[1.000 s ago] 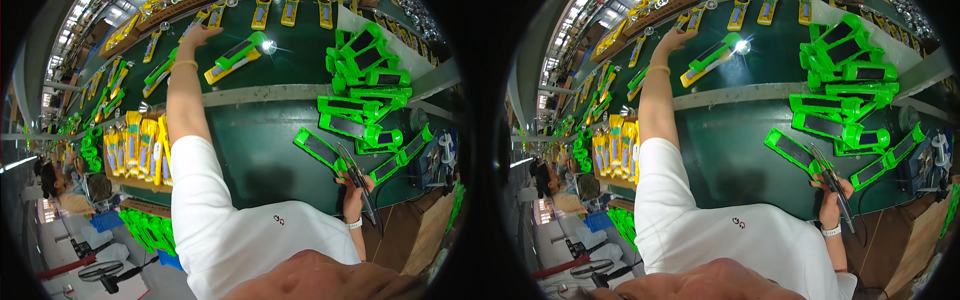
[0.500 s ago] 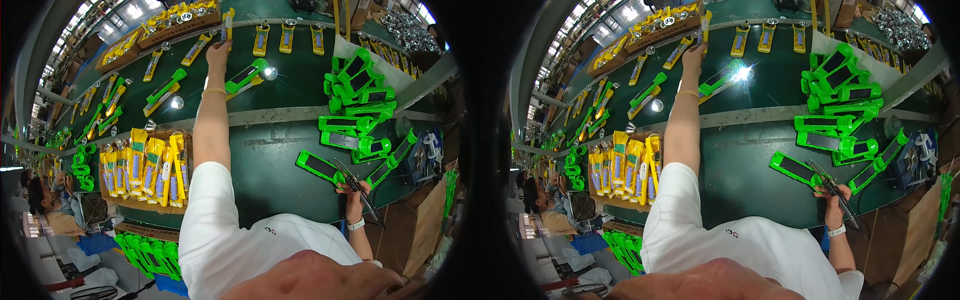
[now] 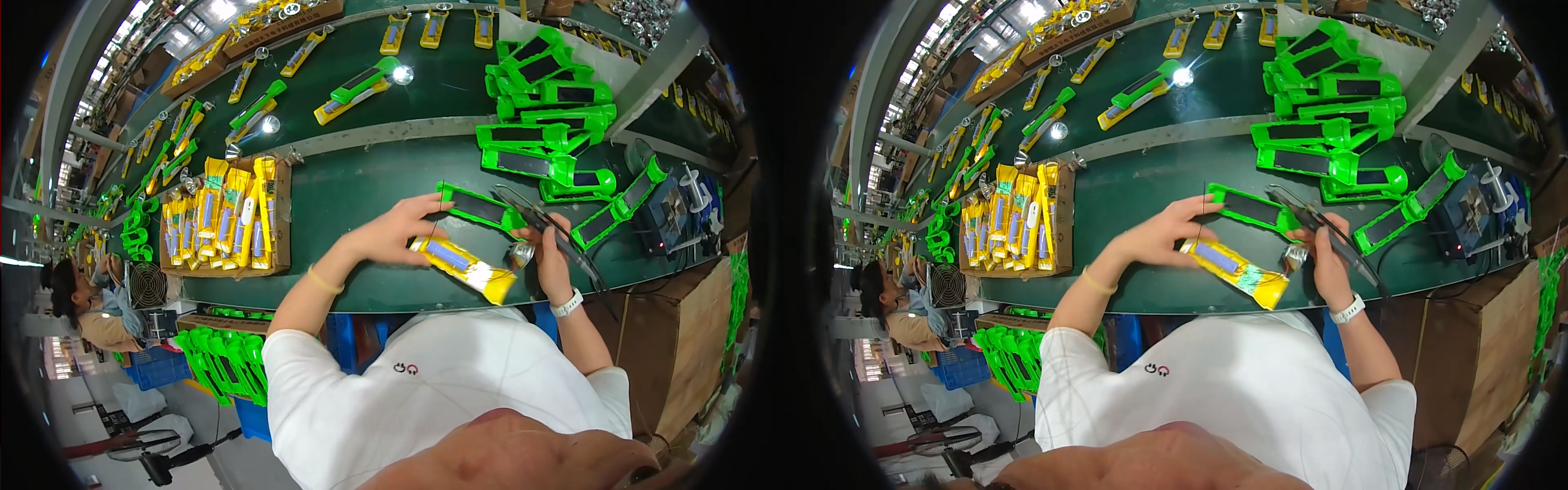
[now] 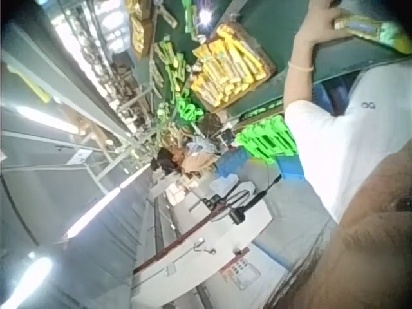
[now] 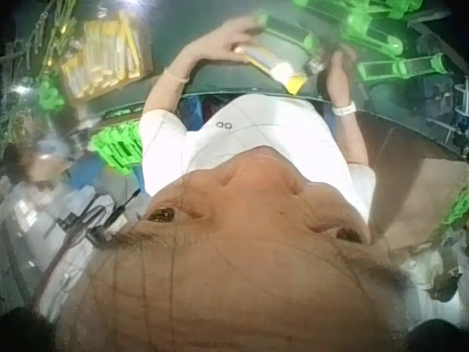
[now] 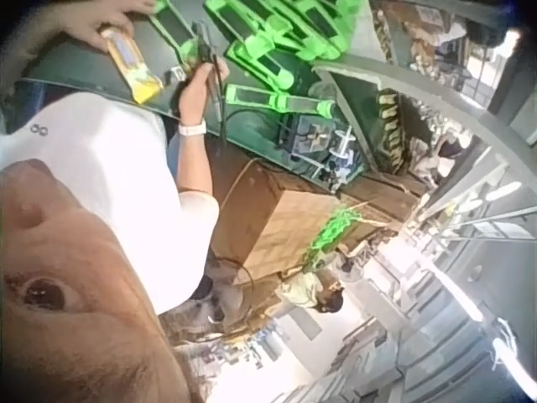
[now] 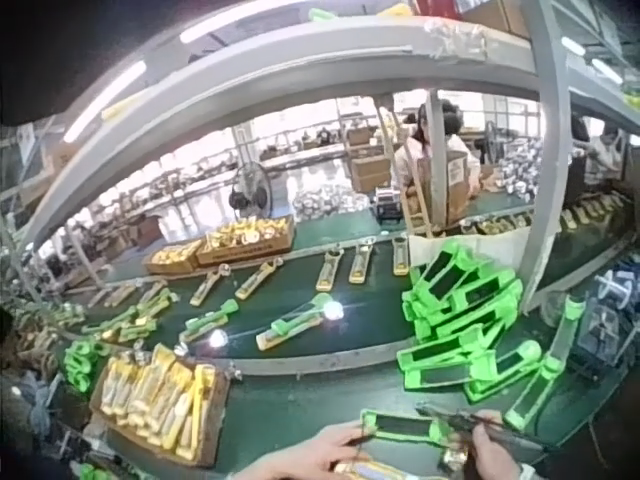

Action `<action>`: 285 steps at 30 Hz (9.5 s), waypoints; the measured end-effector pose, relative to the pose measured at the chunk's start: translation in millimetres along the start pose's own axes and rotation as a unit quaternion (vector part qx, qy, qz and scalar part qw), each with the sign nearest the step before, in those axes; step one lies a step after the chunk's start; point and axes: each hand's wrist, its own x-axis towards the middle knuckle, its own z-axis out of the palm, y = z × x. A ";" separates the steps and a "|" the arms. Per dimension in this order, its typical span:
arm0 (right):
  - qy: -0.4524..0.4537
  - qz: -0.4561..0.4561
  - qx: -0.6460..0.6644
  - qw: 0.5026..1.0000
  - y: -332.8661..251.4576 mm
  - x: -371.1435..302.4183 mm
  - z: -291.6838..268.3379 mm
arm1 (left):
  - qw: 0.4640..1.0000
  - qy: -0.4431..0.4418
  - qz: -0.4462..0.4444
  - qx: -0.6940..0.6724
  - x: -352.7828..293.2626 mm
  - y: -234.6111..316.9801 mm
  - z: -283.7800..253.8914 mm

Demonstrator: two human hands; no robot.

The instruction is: Soldering electrical components and circuit boards onto flashlight housings on an assembly line.

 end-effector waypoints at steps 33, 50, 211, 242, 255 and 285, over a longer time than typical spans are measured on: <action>0.081 -0.018 0.071 0.994 -10.4 -14.2 -4.4 | 0.968 0.216 -0.125 0.033 55.5 24.3 47.3; 0.007 -0.001 0.000 1.000 -1.3 -7.9 -6.2 | 0.959 0.183 -0.204 0.073 55.7 33.5 46.9; -0.067 -0.058 0.067 0.994 -15.2 90.2 11.0 | 0.954 0.238 -0.115 0.143 54.6 17.5 52.4; 0.037 -0.105 -0.098 0.989 11.0 13.0 -5.7 | 0.960 0.073 -0.208 0.170 71.9 19.5 33.5; -0.016 0.005 0.075 0.997 -4.8 42.7 19.2 | 0.961 0.109 -0.165 0.191 69.3 16.9 43.0; 0.086 -0.050 0.073 0.992 -19.9 26.5 43.1 | 0.787 0.347 -0.338 -0.382 25.3 36.0 22.5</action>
